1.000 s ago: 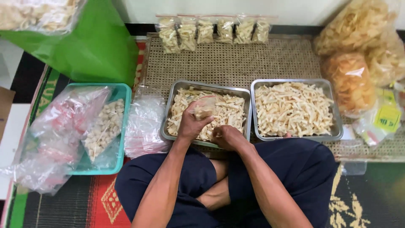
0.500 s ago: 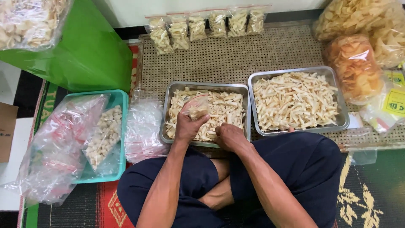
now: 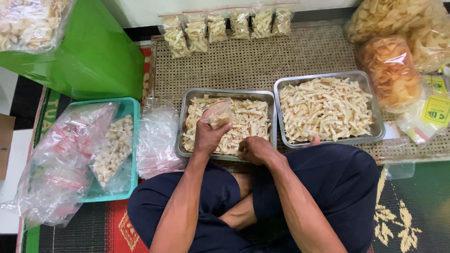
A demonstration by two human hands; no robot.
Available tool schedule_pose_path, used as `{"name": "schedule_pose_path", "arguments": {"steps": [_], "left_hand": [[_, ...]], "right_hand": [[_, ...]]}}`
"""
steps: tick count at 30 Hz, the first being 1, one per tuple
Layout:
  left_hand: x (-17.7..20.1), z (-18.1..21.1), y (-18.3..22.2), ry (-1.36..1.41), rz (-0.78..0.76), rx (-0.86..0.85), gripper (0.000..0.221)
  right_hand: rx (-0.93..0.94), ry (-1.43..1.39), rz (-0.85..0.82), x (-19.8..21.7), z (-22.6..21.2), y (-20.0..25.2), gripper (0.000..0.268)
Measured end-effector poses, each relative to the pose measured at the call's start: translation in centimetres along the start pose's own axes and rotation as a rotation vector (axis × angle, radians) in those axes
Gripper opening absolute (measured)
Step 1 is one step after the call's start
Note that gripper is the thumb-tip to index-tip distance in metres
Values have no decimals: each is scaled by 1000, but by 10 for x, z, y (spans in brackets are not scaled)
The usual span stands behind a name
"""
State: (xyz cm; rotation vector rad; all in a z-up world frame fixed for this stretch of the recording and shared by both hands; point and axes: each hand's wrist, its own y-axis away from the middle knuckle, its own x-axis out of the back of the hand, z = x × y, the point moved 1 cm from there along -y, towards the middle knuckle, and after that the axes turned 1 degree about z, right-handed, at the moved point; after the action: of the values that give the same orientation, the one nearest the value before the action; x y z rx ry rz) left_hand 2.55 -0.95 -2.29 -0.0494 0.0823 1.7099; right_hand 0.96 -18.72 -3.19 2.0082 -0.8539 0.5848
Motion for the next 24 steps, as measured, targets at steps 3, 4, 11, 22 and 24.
{"name": "schedule_pose_path", "arguments": {"steps": [3, 4, 11, 22, 24], "left_hand": [[3, -2, -1, -11, 8, -1, 54], [5, -3, -1, -10, 9, -1, 54], [6, 9, 3, -24, -14, -4, 54], [4, -34, -4, -126, -66, 24, 56], [-2, -25, -2, -224, -109, 66, 50]], "right_hand": [[-12, -19, 25, -7, 7, -10, 20], [-12, -18, 24, -11, 12, -13, 20], [-10, -59, 173, -19, 32, -16, 20], [94, -322, 662, 9, 43, 6, 9], [358, -320, 929, 34, 20, 26, 2]]}}
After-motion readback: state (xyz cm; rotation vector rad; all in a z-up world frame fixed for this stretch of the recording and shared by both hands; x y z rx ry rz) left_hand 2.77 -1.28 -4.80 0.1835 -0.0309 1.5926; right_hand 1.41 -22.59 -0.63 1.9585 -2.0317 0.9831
